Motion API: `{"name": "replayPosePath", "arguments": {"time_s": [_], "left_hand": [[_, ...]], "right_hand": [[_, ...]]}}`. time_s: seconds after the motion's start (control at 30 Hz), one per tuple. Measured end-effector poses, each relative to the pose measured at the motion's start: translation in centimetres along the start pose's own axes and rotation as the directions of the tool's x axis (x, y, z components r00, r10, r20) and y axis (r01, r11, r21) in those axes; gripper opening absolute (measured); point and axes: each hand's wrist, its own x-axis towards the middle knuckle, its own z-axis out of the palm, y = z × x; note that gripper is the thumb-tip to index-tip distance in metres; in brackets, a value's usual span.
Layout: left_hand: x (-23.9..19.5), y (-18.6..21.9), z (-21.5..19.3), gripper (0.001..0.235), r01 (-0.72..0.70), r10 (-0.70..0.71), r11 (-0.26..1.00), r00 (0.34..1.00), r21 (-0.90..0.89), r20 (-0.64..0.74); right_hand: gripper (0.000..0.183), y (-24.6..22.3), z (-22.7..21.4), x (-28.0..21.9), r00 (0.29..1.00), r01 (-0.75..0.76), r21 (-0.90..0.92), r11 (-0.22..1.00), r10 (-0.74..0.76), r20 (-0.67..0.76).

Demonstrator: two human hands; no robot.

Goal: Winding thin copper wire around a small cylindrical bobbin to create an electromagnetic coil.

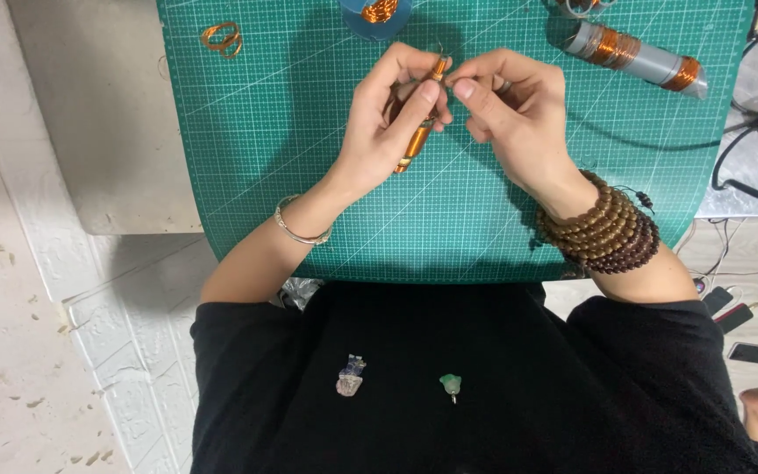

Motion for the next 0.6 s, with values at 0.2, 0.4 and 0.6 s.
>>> {"name": "replayPosePath", "arguments": {"time_s": [0.2,0.4,0.6], "left_hand": [[-0.4,-0.7,-0.4,0.025,-0.018,0.030,0.973,0.998,0.231,-0.053],[-0.4,-1.2,-0.1,0.025,-0.031,0.039,0.980,0.999,0.197,-0.036],[-0.3,-0.7,0.0,0.025,0.012,-0.009,0.988,1.000,0.156,-0.017]], "right_hand": [[0.015,-0.2,-0.3,-0.1,1.000,0.008,0.005,1.000,-0.008,0.029],[0.013,-0.6,-0.4,0.0,1.000,0.014,-0.061,0.998,-0.013,0.028],[0.014,-0.7,-0.6,0.1,0.999,0.007,-0.093,0.996,-0.004,0.032]]}}
